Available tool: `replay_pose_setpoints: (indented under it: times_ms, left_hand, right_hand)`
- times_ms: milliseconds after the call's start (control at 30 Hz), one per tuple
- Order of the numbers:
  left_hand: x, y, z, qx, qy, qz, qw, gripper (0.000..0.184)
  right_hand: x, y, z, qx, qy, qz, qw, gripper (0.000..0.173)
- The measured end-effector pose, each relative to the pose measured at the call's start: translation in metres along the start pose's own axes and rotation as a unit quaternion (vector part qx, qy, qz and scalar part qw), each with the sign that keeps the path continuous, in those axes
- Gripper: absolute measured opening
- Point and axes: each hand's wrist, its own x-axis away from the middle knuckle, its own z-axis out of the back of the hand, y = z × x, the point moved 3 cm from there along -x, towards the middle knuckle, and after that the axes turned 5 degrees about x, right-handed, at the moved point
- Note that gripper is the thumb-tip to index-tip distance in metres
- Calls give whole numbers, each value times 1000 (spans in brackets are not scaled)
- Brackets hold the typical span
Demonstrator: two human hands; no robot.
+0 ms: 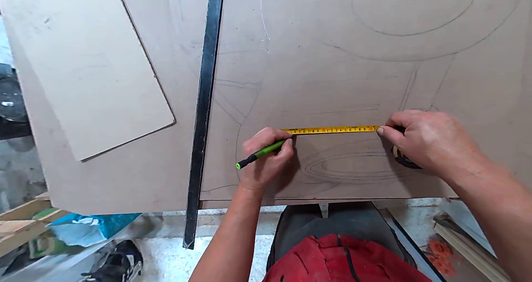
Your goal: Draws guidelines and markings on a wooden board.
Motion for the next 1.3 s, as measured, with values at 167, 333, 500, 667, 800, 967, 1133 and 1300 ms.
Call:
replay_pose_setpoints:
  times_ms: [167, 333, 500, 667, 800, 967, 1133, 1300]
  left_hand:
    - [0, -1, 0, 1, -1, -7, 1000, 8]
    - [-1, -1, 1, 5, -4, -3, 1000, 8]
    - [0, -1, 0, 4, -3, 3, 1000, 8]
    - [0, -1, 0, 3, 5, 7, 1000, 7]
    - [0, -1, 0, -4, 7, 12, 1000, 7]
    - [0, -2, 0, -1, 7, 12, 1000, 8]
    - [1, -1, -1, 5, 9, 13, 1000, 8]
    - [0, -2, -1, 1, 4, 17, 1000, 8]
  right_hand:
    - [0, 1, 0, 5, 0, 1, 1000, 27]
    - [1, 0, 2, 1, -6, -5, 1000, 27]
    - [0, -1, 2, 8, -10, -9, 1000, 28]
    - [0, -1, 1, 3, -8, -4, 1000, 27]
    - [-1, 1, -1, 4, -10, -6, 1000, 28]
    - [0, 0, 1, 4, -14, -8, 1000, 28]
    - [0, 0, 1, 8, -11, -4, 1000, 28]
    - [0, -1, 2, 1, -9, -3, 1000, 27]
